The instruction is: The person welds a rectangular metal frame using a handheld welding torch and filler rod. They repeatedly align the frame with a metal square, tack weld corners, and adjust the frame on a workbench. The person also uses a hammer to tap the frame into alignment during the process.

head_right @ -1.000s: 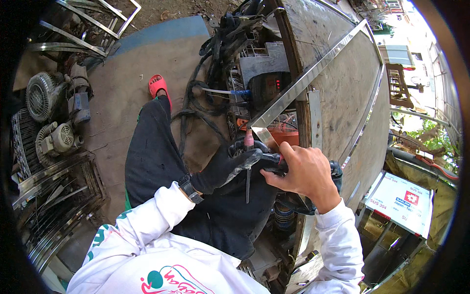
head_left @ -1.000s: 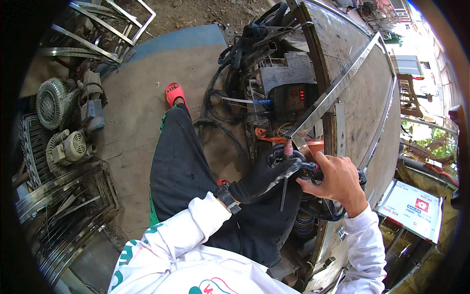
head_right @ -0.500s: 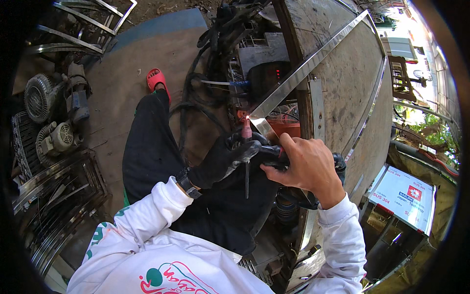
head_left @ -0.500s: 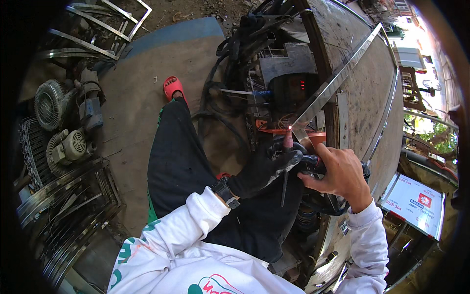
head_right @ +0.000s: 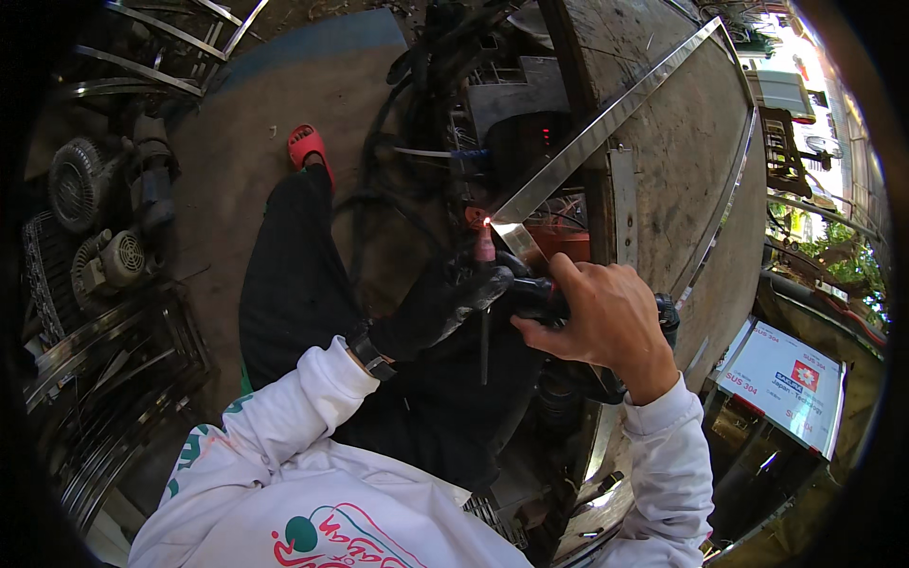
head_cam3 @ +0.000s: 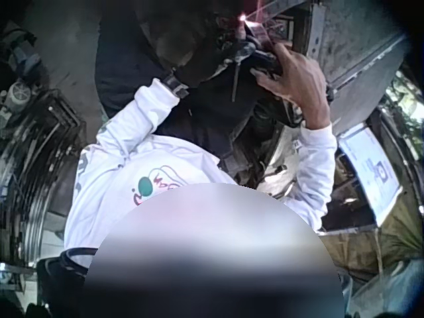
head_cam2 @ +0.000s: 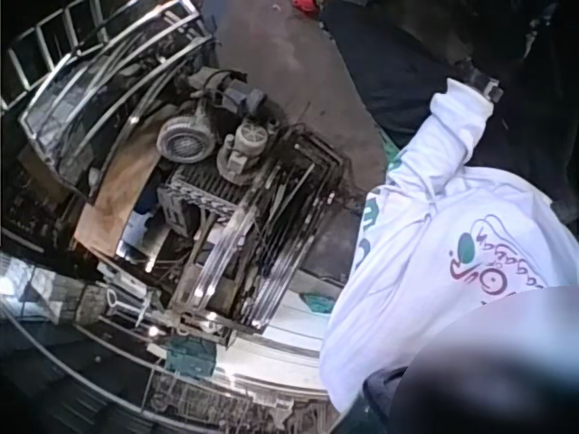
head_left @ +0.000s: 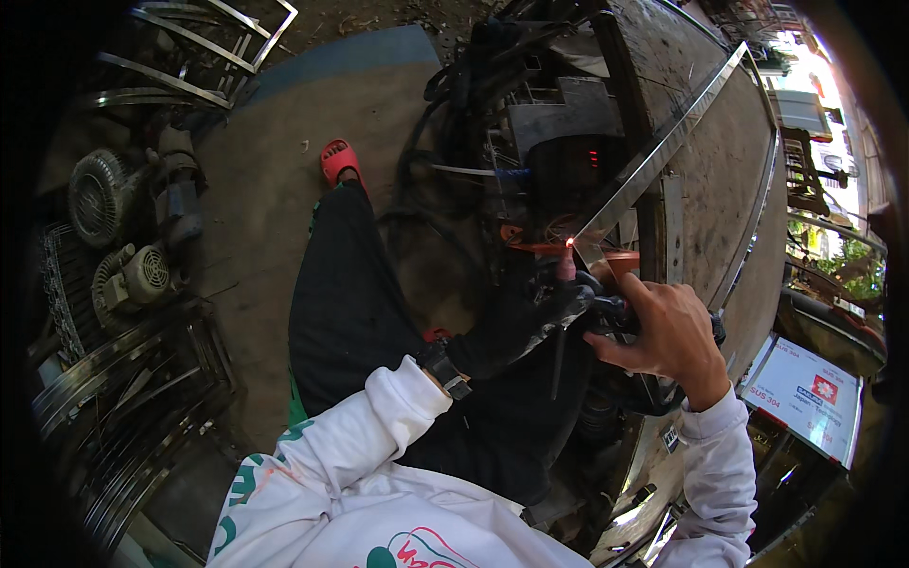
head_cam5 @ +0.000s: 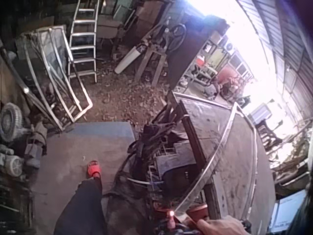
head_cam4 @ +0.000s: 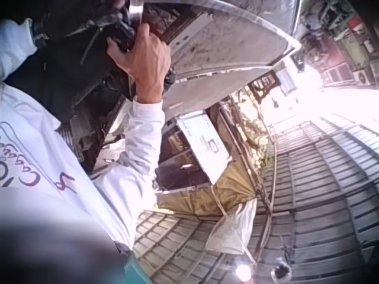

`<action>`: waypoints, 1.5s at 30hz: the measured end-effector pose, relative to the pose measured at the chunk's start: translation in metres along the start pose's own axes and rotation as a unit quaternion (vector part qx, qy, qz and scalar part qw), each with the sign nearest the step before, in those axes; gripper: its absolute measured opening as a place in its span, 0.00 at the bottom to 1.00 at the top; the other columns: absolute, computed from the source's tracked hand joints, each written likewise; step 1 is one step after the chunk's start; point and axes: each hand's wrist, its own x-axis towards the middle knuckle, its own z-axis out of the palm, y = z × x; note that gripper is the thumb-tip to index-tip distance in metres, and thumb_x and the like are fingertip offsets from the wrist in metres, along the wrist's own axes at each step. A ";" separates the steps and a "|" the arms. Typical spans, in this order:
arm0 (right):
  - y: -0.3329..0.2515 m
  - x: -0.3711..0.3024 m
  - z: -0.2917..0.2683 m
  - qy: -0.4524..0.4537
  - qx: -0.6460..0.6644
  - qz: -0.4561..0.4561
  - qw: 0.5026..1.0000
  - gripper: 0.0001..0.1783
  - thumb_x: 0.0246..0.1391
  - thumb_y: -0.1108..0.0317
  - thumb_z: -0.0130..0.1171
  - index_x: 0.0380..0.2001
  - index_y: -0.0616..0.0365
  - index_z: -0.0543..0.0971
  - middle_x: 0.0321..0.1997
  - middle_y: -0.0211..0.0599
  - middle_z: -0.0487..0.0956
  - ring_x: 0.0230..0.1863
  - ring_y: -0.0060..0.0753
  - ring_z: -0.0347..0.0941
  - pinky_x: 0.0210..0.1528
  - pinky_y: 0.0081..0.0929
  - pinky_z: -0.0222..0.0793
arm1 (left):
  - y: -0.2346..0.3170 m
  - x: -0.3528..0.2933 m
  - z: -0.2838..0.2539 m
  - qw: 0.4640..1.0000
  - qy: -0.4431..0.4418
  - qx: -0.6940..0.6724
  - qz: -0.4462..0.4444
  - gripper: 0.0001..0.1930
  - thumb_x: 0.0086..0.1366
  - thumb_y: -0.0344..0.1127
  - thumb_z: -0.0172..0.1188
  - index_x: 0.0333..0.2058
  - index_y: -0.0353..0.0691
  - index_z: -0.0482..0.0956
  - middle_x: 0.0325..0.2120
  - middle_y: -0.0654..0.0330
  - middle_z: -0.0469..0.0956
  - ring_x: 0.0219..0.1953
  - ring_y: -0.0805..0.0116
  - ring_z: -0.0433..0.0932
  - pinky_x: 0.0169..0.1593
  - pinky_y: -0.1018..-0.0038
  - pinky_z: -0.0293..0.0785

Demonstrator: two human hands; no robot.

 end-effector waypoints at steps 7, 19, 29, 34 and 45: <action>0.001 0.000 0.002 0.001 0.030 0.022 0.999 0.30 0.44 0.45 0.73 0.43 0.55 0.81 0.21 0.41 0.80 0.25 0.53 0.80 0.32 0.44 0.73 | 0.006 0.000 -0.003 0.998 -0.008 0.056 -0.020 0.16 0.73 0.33 0.64 0.56 0.38 0.77 0.46 0.64 0.82 0.49 0.76 0.80 0.53 0.75 0.78; -0.004 0.001 -0.001 -0.021 0.096 0.060 0.993 0.30 0.44 0.42 0.73 0.36 0.58 0.80 0.22 0.45 0.80 0.26 0.54 0.80 0.31 0.46 0.74 | -0.033 0.005 -0.033 0.980 -0.028 -0.164 -0.109 0.18 0.74 0.36 0.63 0.59 0.38 0.75 0.47 0.61 0.81 0.49 0.76 0.79 0.52 0.76 0.77; -0.002 0.004 -0.002 -0.015 -0.016 -0.002 1.000 0.30 0.43 0.48 0.74 0.45 0.57 0.80 0.23 0.44 0.81 0.27 0.54 0.80 0.32 0.44 0.73 | -0.009 0.002 0.006 0.997 0.067 0.038 0.028 0.15 0.78 0.49 0.57 0.49 0.44 0.81 0.38 0.68 0.81 0.40 0.82 0.77 0.45 0.80 0.75; -0.002 0.003 0.000 -0.001 0.024 0.001 1.000 0.30 0.45 0.42 0.73 0.37 0.58 0.79 0.23 0.44 0.81 0.27 0.54 0.81 0.32 0.45 0.74 | -0.010 0.004 -0.005 0.999 0.010 0.044 -0.011 0.17 0.78 0.49 0.58 0.50 0.41 0.81 0.40 0.65 0.83 0.44 0.78 0.80 0.49 0.79 0.77; -0.006 0.004 -0.002 -0.019 0.105 0.026 0.994 0.34 0.43 0.49 0.74 0.52 0.55 0.80 0.21 0.42 0.80 0.24 0.52 0.79 0.32 0.42 0.72 | -0.013 -0.001 -0.002 0.999 0.034 0.018 -0.005 0.15 0.77 0.42 0.59 0.54 0.38 0.79 0.45 0.61 0.83 0.49 0.75 0.80 0.54 0.74 0.78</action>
